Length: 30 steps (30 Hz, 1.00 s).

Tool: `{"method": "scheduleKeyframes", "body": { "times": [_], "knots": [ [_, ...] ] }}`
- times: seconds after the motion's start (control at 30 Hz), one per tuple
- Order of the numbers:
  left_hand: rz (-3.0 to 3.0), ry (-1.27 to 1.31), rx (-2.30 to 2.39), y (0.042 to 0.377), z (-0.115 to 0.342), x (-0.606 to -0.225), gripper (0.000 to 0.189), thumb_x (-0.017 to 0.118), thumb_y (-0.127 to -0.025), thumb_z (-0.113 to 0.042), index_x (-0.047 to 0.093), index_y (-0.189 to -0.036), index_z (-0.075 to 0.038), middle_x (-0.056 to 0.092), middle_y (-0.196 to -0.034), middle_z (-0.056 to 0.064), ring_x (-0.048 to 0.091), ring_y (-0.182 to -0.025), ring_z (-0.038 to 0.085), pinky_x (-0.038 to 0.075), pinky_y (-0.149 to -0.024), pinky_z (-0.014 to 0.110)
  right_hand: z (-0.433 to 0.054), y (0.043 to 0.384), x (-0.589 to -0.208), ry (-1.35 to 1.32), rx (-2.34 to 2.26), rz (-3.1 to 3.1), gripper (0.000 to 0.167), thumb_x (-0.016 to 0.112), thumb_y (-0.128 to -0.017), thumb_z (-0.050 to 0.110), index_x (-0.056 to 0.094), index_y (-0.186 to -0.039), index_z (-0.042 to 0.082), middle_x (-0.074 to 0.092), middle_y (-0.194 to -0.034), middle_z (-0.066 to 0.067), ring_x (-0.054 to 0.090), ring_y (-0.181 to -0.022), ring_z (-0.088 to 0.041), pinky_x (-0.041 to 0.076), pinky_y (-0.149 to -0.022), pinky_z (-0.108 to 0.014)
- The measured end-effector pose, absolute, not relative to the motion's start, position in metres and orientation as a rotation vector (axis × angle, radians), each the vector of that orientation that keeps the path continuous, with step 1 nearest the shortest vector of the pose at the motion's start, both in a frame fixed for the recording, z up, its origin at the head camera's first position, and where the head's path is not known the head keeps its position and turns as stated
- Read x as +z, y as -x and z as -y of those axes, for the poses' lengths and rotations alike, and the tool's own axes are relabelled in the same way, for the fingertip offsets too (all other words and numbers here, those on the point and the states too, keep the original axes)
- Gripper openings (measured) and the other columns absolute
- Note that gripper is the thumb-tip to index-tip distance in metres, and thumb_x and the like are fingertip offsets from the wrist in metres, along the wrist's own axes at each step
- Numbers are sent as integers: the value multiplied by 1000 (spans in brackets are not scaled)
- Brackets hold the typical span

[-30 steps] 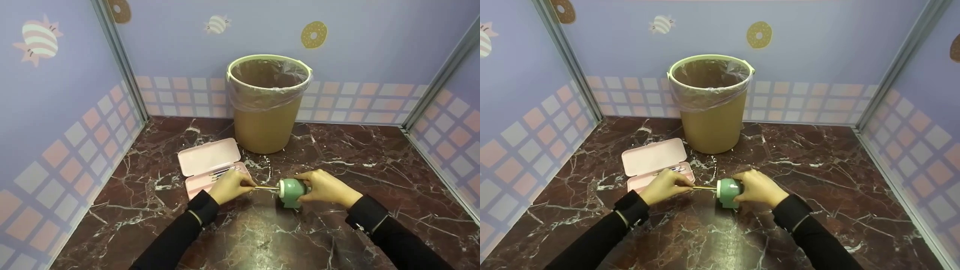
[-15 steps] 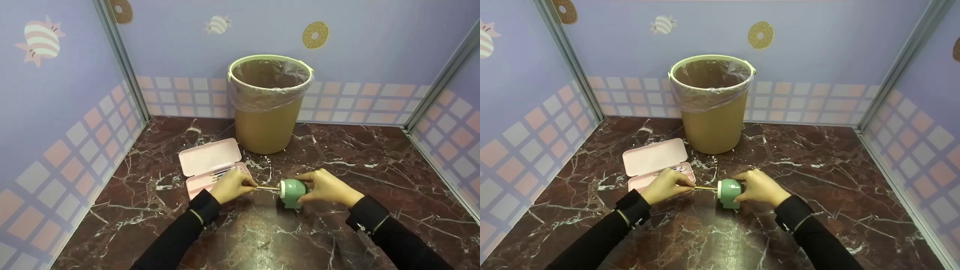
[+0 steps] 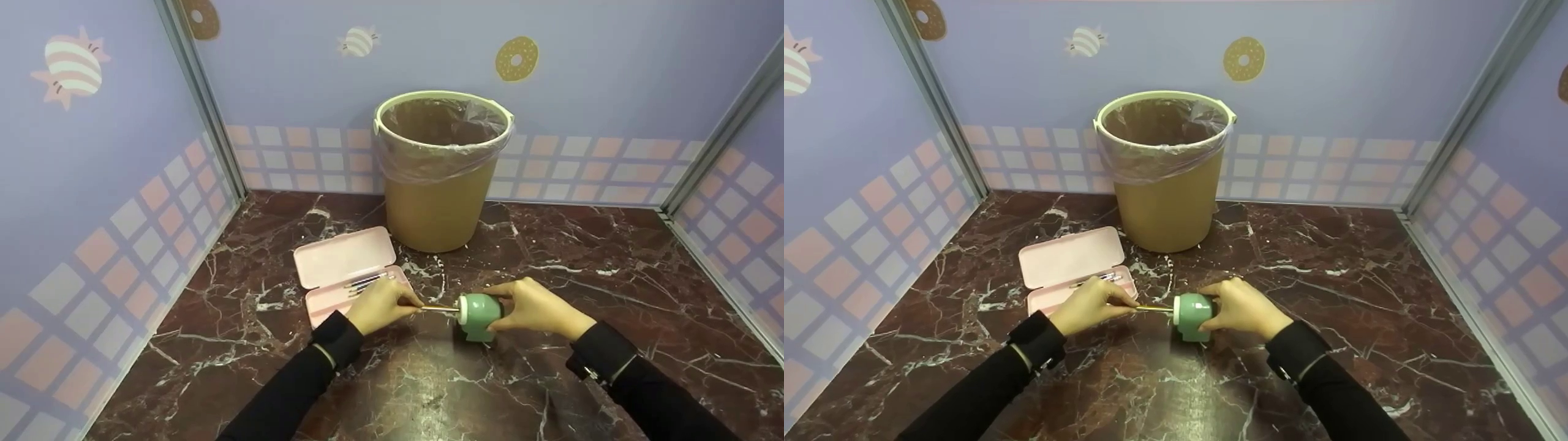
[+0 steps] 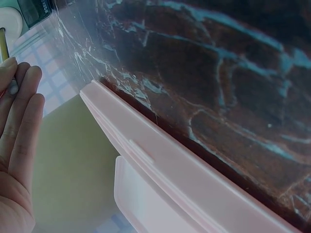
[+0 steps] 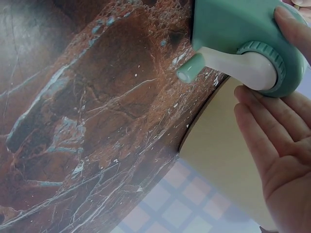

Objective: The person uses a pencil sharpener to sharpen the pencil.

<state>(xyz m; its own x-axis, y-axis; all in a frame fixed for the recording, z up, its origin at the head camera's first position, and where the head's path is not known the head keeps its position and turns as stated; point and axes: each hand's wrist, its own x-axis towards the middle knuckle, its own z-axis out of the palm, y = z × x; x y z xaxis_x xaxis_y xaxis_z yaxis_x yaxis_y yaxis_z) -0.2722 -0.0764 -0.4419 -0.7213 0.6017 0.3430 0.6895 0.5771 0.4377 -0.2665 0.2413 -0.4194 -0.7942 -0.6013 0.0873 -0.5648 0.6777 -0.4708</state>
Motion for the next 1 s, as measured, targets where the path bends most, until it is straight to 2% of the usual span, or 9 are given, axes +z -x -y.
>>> {"method": "scheduleKeyframes", "body": {
  "times": [0.23,0.47,0.6,1.0],
  "knots": [
    [2651,1094,-828,274,73,-443,9,80,-85,-13,83,-92,-10,81,-89,5,75,-80,21,58,-84,37,-242,267,-420,976,-742,-2814,62,90,-74,28,70,-127,1,79,-110,-13,75,-86,-16,57,-73,-24],
    [2635,1110,-857,274,68,-443,8,81,-85,-12,83,-92,-8,81,-85,6,76,-74,17,60,-73,26,-240,267,-420,1000,-738,-2810,62,90,-75,29,70,-128,3,79,-109,-12,74,-86,-13,57,-73,-24],
    [2635,1093,-862,272,66,-443,7,82,-85,-13,83,-90,-9,81,-84,5,74,-73,17,58,-72,25,-240,266,-419,997,-739,-2804,61,89,-76,29,70,-128,2,79,-109,-12,73,-83,-10,55,-72,-22],
    [2695,1023,-878,269,60,-444,7,80,-86,-14,83,-91,-10,81,-86,4,70,-71,17,55,-71,30,-239,266,-419,970,-717,-2812,62,89,-76,26,69,-129,0,78,-112,-14,76,-89,-19,56,-73,-23]
  ]
}}
